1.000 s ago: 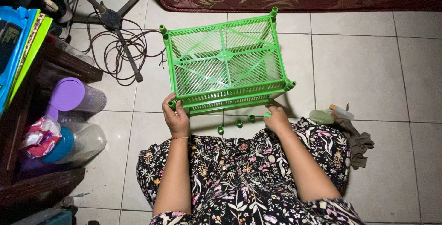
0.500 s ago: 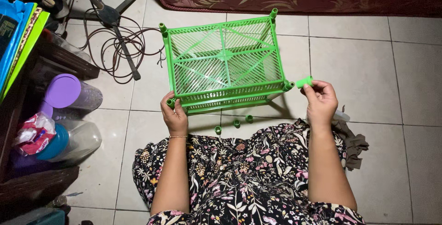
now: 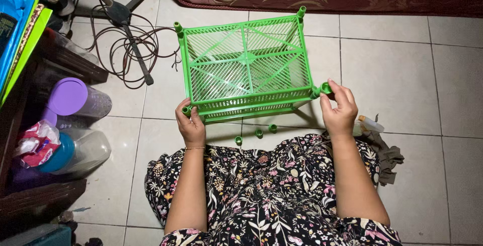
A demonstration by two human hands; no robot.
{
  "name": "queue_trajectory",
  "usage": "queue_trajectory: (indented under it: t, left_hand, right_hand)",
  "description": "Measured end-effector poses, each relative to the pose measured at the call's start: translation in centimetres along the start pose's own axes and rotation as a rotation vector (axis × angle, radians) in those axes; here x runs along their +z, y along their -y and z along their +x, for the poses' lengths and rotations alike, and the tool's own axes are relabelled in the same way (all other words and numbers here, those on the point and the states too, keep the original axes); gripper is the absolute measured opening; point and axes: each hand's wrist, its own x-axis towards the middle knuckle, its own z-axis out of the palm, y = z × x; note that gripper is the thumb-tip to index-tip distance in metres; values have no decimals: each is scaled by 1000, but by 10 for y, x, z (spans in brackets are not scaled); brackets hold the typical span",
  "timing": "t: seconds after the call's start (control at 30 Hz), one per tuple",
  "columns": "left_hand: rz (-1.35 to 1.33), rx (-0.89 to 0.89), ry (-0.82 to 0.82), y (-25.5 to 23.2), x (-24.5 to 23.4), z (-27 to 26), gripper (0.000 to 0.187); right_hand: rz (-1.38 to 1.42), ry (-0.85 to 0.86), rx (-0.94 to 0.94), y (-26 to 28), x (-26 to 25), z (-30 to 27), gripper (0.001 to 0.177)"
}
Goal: The person assembles a green plastic rack by inserting white legs into the base, then attaching a second green tray and securing the structure with small green caps. The person sits on the floor and uses both hands to align and press the components together.
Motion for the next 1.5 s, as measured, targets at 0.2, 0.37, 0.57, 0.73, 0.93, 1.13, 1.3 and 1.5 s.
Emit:
queue_trajectory:
  t: [0.2,0.37,0.57,0.73,0.93,1.13,1.3,1.5]
  left_hand:
    - [-8,-9,9,0,0,0,22]
    - [-19,-5,3,-1,0,0,23]
    - [-2,-6,2,0,0,-1,22]
    - [-22,-11,2,0,1,-2,21]
    - [10,24,-6,3,1,0,22]
    - [2,-17,9,4,0,-3,21]
    - [3,-1,1,3,1,-2,22]
    - [-71,-89,32,0,-3,-1,23]
  right_hand:
    - [-221,44,-56,5,0,1,36]
    - [-310,41,-159,4,0,3,34]
    - [-351,82,-73,5,4,3,33]
    - [-362,100,-21,9,6,2,34]
    - [-437,91,-46,14,6,-5,46]
    - [-349,193,-93,5,48,-69,12]
    - [-454,733,65,-16,101,-99,31]
    - [-561,1008,211,-54,144,-128,21]
